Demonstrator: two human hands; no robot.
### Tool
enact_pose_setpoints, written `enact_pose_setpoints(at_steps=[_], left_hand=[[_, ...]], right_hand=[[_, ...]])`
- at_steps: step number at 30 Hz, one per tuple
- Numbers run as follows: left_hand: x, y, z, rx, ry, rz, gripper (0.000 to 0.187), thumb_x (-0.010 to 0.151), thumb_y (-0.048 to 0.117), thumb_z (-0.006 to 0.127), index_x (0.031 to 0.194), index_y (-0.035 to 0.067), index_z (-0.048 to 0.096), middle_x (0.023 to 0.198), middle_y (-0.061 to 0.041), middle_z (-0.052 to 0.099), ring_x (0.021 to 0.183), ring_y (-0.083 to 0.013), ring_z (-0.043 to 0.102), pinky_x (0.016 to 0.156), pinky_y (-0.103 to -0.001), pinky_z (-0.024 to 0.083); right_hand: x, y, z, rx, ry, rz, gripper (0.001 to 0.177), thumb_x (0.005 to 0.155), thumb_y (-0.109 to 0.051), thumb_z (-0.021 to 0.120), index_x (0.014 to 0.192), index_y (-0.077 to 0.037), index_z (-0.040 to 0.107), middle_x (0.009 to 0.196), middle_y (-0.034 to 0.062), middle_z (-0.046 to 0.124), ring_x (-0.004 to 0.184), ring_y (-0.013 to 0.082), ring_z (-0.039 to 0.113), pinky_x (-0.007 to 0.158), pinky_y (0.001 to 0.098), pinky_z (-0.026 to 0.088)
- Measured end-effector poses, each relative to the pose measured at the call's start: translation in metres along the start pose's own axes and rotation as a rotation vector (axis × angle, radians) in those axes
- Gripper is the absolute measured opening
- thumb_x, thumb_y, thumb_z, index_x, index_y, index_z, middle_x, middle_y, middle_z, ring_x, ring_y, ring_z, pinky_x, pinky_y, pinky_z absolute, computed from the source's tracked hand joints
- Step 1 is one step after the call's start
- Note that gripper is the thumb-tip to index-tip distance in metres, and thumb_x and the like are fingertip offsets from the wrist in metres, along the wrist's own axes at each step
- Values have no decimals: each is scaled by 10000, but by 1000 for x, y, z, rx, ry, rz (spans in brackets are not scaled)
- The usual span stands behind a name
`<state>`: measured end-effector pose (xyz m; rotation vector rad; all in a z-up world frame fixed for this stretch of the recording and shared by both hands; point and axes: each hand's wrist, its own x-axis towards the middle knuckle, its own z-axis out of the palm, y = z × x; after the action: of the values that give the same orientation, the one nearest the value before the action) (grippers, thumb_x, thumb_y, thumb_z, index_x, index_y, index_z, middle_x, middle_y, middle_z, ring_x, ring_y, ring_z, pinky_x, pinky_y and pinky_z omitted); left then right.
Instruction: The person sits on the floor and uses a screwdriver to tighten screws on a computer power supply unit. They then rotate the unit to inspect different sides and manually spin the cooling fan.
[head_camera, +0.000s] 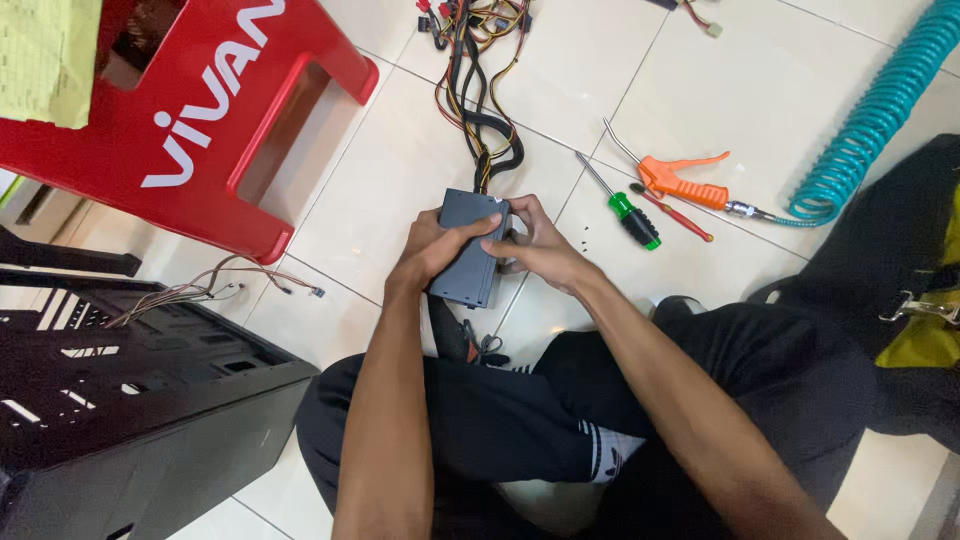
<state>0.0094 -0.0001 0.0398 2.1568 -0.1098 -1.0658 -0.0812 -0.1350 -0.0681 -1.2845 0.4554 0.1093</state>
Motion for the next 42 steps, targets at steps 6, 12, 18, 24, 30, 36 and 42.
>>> enact_pose_setpoints(at_steps=[6, 12, 18, 24, 30, 36, 42], left_hand=[[16, 5, -16, 120, -6, 64, 863, 653, 638, 787, 1289, 64, 682, 1255, -224, 702, 1261, -340, 637, 1011, -464, 525], [30, 7, -19, 162, 49, 93, 831, 681, 610, 785, 1328, 107, 654, 1258, -220, 703, 1256, -368, 634, 1025, -485, 525], [59, -28, 5, 173, 223, 9, 991, 672, 772, 740, 1466, 217, 531, 1240, -149, 696, 1228, -321, 642, 1031, -463, 521], [42, -20, 1, 154, 242, 37, 866, 692, 692, 717, 1361, 151, 618, 1161, -187, 723, 1177, -386, 663, 1014, -502, 518], [49, -24, -1, 139, 262, 40, 842, 673, 661, 732, 1334, 145, 646, 1136, -196, 733, 1162, -391, 672, 1002, -507, 519], [49, -25, -7, 147, 244, 35, 799, 643, 616, 711, 1298, 160, 672, 1078, -176, 746, 1123, -375, 694, 973, -485, 528], [43, -18, -10, 166, 225, 43, 775, 661, 586, 710, 1292, 138, 673, 1106, -199, 742, 1123, -380, 696, 963, -482, 530]], right_hand=[[1, -6, 17, 23, 81, -129, 777, 869, -187, 800, 1517, -172, 372, 1623, 174, 277, 1392, 687, 127, 992, 641, 460], [7, -8, 15, 4, 96, -93, 844, 850, -283, 815, 1548, -197, 348, 1650, 158, 260, 1427, 643, 172, 956, 587, 541], [37, 30, 3, 43, 113, -93, 824, 810, -143, 835, 1491, -181, 373, 1540, 73, 366, 1325, 430, 483, 820, 373, 588], [46, 34, 4, 56, 203, -167, 729, 760, -83, 878, 1361, -45, 467, 1330, 118, 434, 1456, 411, 309, 962, 509, 547], [36, 16, 16, -109, 298, -176, 655, 764, -169, 874, 1289, -55, 499, 1265, 150, 531, 1445, 444, 384, 1087, 613, 469], [29, 8, 26, -125, 348, -186, 593, 783, -141, 835, 1262, -59, 495, 1193, 122, 528, 1389, 376, 463, 1067, 544, 512], [30, 18, 27, -170, 386, -210, 565, 804, -173, 831, 1227, -48, 477, 1179, 136, 527, 1340, 386, 499, 1040, 549, 526]])
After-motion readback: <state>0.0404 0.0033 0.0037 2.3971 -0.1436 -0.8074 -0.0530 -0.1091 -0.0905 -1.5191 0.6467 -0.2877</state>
